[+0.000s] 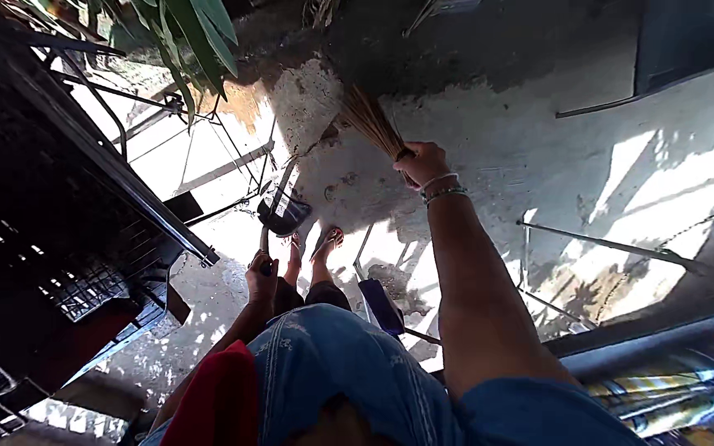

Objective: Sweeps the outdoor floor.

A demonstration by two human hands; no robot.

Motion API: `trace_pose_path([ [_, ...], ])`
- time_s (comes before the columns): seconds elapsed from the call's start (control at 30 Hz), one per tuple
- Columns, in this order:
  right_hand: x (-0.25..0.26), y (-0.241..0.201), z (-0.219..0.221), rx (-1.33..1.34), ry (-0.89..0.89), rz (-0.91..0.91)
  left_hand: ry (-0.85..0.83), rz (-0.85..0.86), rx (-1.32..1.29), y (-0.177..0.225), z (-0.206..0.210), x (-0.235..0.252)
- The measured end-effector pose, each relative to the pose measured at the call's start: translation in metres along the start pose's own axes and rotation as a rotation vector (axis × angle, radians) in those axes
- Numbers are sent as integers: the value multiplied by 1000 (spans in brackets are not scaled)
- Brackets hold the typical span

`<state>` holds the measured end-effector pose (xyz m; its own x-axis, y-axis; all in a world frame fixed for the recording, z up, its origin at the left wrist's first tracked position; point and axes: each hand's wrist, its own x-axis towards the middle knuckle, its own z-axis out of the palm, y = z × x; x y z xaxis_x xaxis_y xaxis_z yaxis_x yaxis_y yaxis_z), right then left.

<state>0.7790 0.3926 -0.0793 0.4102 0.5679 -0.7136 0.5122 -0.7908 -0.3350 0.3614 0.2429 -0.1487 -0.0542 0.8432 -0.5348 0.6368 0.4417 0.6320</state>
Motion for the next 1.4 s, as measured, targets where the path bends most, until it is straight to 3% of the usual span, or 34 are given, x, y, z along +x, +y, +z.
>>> trace_pose_path([
  [0.13, 46, -11, 60, -27, 18, 17, -25, -43, 85, 3, 1, 6],
  [0.3, -22, 13, 140, -225, -311, 17, -79, -18, 94, 16, 11, 15],
  [0.4, -62, 26, 104, -142, -386, 4, -124, -14, 99, 17, 11, 19],
  [0.5, -70, 26, 37, -4, -283, 37, -176, -22, 96, 20, 9, 20],
  [0.6, -44, 21, 17, 41, -138, 36, -192, -13, 91, 15, 11, 17],
  [0.73, -17, 28, 81, 80, -70, 82, -235, -34, 104, 14, 17, 13],
  [0.87, -61, 43, 158, -132, -349, 89, -274, -88, 138, 24, 16, 17],
  [0.97, -93, 50, 130, -88, -475, 97, -286, -94, 119, 28, 13, 20],
  [1.07, -97, 60, 74, 19, -339, 113, -280, -77, 119, 31, 12, 20],
  [1.13, -90, 68, 61, 59, -230, 121, -286, -69, 141, 32, 12, 18],
  [1.27, -81, 80, 110, 53, -154, 136, -274, -66, 142, 29, 22, 14],
  [1.4, -104, 88, 169, -72, -404, 42, -232, -7, 124, 20, 32, 7],
])
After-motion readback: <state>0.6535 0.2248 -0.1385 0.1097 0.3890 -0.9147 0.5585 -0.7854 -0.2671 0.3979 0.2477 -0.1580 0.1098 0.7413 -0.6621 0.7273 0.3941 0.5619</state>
